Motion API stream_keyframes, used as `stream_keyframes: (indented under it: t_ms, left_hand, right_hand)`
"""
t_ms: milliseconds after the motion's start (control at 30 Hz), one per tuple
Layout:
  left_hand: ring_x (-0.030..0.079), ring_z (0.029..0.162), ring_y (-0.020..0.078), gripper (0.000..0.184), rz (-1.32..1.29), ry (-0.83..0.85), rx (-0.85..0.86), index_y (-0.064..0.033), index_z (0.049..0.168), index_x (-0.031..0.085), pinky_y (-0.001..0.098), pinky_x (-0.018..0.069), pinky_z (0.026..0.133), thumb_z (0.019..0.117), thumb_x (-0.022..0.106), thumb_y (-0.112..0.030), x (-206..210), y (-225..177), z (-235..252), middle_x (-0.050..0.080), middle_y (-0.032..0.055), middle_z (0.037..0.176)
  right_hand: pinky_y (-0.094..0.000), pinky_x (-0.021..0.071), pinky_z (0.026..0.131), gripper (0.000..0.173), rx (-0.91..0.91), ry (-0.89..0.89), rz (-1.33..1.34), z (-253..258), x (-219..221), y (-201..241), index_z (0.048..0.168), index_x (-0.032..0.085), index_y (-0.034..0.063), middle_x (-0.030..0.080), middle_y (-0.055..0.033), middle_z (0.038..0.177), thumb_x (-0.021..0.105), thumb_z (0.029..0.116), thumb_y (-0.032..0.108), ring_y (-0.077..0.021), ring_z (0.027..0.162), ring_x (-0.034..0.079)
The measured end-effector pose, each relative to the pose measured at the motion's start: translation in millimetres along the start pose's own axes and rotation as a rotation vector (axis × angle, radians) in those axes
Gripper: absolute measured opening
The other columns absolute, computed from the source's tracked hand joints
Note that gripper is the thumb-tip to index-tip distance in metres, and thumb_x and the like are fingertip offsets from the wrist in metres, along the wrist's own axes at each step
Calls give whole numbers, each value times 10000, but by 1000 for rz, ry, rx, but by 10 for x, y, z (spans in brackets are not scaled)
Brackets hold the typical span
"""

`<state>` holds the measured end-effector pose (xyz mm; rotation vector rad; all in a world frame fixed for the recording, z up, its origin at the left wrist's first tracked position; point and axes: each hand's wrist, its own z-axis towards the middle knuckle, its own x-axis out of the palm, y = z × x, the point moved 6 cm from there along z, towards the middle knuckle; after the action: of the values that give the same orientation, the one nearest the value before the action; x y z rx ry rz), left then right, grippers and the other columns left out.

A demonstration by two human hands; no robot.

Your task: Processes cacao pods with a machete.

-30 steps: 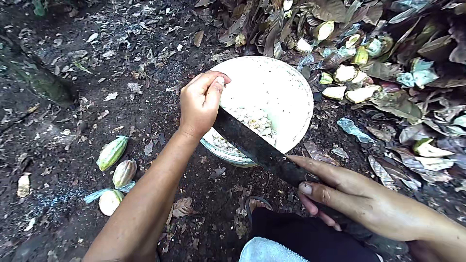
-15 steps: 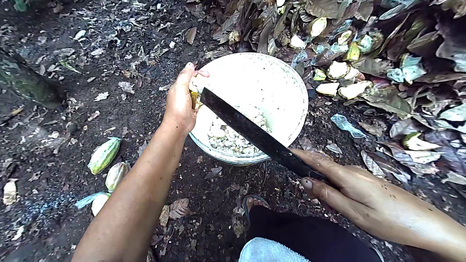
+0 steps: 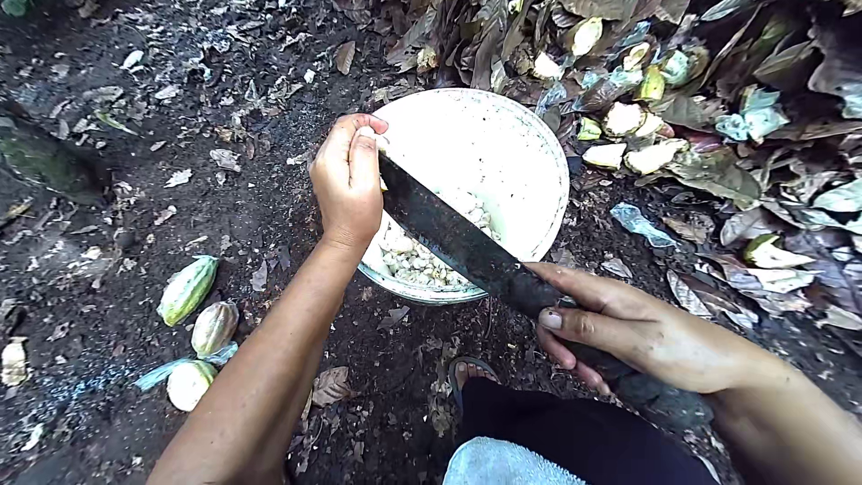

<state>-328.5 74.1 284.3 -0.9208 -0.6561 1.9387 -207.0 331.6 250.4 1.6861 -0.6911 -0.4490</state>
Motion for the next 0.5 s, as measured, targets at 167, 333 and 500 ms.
stream_keyframes:
  t_ms: [167,333,500]
  left_hand:
    - [679,956,83,350,-150,-41,38,10,1107,665,287,551,873,1038,333,-78,-28,3,59,722,47,1027]
    - [692,914,110,363,-331,-91,-125,-7,1075,664,313,558,854,1033,314,-90,-1,136,65,733,31,956]
    - [702,888,162,401,-584,-191,-345,-25,1051,666,339,569,828,1054,279,-130,9,233,65,729,60,921]
  right_hand:
    - [-207,544,450,346,-7,75,181,79,-6,-56,1413,456,217,592,24,754,445,1068,241,-71,531,601]
    - [-210,538,448,347,23,85,250,137,-2,-122,1401,461,220,583,18,743,453,1055,253,-75,518,590]
    - [-211,539,452,331,25,87,262,178,2,-148,1380,467,212,581,17,737,460,1051,244,-77,520,590]
